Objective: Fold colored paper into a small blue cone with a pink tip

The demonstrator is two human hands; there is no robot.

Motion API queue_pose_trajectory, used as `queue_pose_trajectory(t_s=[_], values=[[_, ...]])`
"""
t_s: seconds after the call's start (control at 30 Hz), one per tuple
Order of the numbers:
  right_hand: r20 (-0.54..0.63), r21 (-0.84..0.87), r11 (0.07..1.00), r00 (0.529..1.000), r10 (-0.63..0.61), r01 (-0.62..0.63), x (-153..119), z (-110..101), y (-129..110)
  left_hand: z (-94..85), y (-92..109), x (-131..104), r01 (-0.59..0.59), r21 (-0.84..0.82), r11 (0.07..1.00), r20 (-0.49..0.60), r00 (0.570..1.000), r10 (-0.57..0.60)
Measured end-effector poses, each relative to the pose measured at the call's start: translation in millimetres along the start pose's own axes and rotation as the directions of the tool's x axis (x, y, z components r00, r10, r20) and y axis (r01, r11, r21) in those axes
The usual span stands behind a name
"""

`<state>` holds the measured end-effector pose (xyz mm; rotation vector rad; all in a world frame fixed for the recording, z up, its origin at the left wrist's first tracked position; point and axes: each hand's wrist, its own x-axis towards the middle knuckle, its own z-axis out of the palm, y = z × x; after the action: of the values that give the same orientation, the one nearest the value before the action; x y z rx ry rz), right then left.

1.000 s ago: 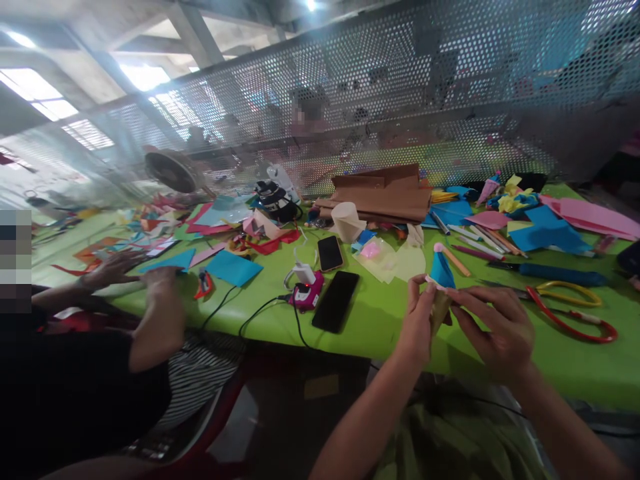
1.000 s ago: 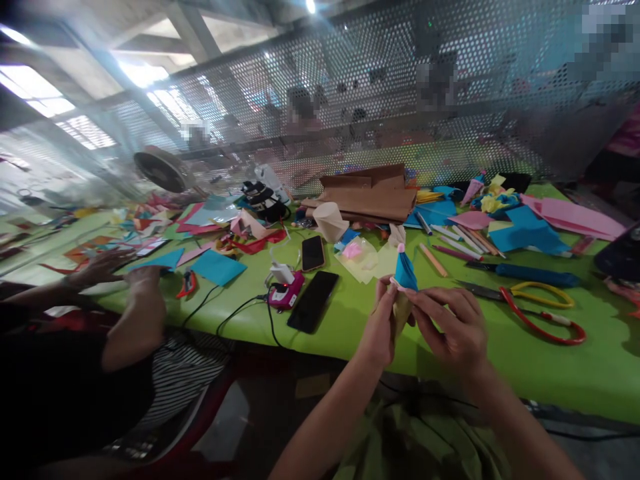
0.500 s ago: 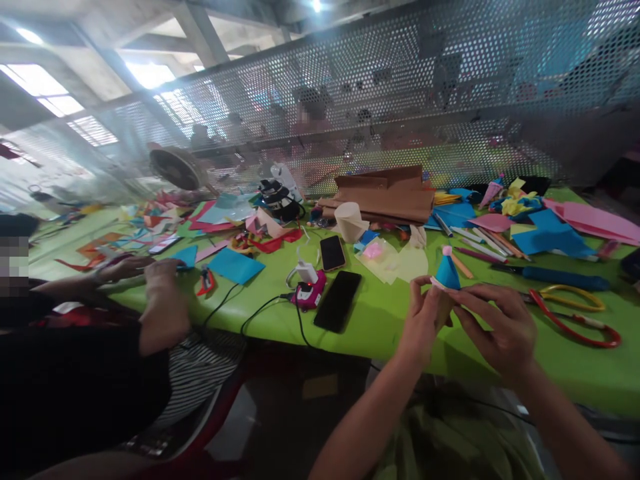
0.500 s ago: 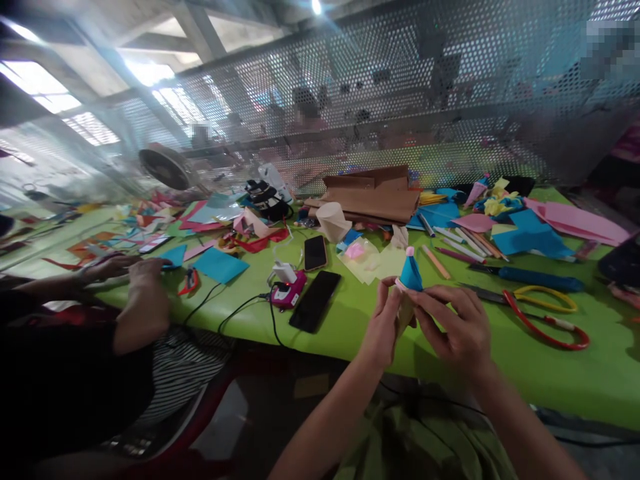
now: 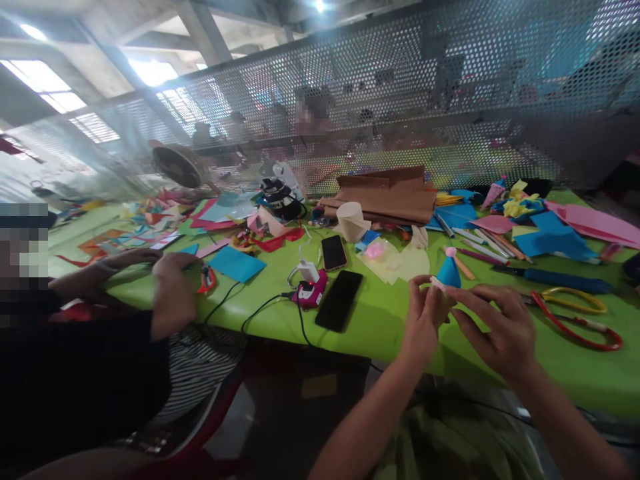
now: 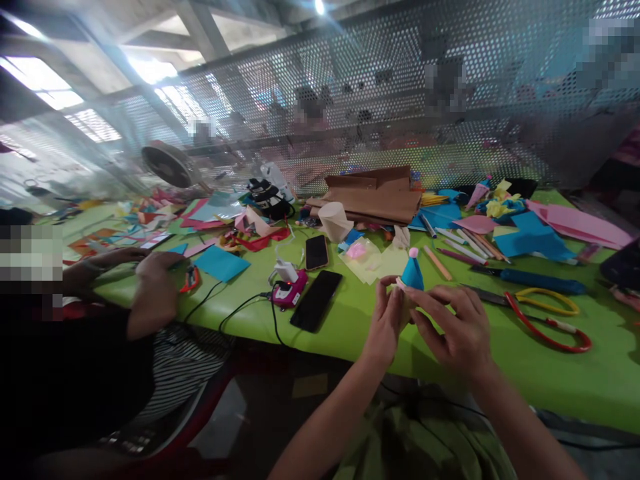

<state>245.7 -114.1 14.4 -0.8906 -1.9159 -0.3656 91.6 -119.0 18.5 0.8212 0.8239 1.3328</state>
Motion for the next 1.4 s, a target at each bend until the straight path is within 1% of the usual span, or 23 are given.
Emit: queue_pose_trajectory(t_s=[0.13,0.33,0.47,0.57,0.73,0.87,0.97,1.13,1.23,1.3,1.4], values=[[0.037,-0.027,1.0,0.999,-0.01,0.011,-1.7,0.3,-0.5,-0.3,-1.0,1.6,-0.003,-0.033,0.999,0.0,1.0,0.003],[0.046,-0.041,0.997,0.997,-0.058,0.06,-1.3,0.9,-0.4,-0.4,-2.8,3.4,-0.018,-0.084,0.996,-0.003,1.0,0.018],[0.028,-0.041,0.999,0.999,-0.034,0.035,-0.4,2.9,-2.0,0.1,-1.1,3.0,-0.027,-0.08,0.996,-0.006,1.0,0.027],[0.042,-0.019,1.0,0.999,-0.024,0.025,-1.4,2.4,-2.6,-1.3,-0.5,3.6,-0.028,-0.078,0.997,-0.016,1.0,0.027],[0.018,0.045,0.997,0.998,0.067,-0.067,-4.6,-1.0,0.1,-4.4,0.4,4.0,-0.023,-0.004,1.0,-0.058,0.998,0.023],[0.062,0.018,0.999,0.998,0.034,-0.035,-5.3,0.1,1.5,-3.9,2.6,3.2,-0.009,-0.029,1.0,-0.081,0.997,0.007],[0.048,0.03,0.999,0.998,0.042,-0.043,-5.4,1.5,0.9,-5.2,2.5,4.2,-0.003,-0.054,0.999,-0.057,0.998,0.0],[0.052,0.051,0.998,0.998,0.035,-0.038,-6.0,1.2,-0.2,-10.5,-3.5,9.1,-0.036,-0.051,0.998,-0.039,0.999,0.034],[0.038,0.055,0.997,0.998,0.05,-0.052,-6.5,0.8,-0.7,-12.8,-7.3,11.6,-0.034,-0.08,0.996,-0.007,0.999,0.034],[0.053,0.048,0.998,0.998,0.038,-0.04,-7.3,1.2,-0.8,-14.1,-8.8,13.0,-0.034,-0.101,0.994,0.011,0.999,0.035],[0.054,0.055,0.997,0.997,0.047,-0.05,-9.6,2.9,-0.1,-15.7,-9.8,15.4,-0.009,-0.148,0.989,0.069,0.997,0.02]])
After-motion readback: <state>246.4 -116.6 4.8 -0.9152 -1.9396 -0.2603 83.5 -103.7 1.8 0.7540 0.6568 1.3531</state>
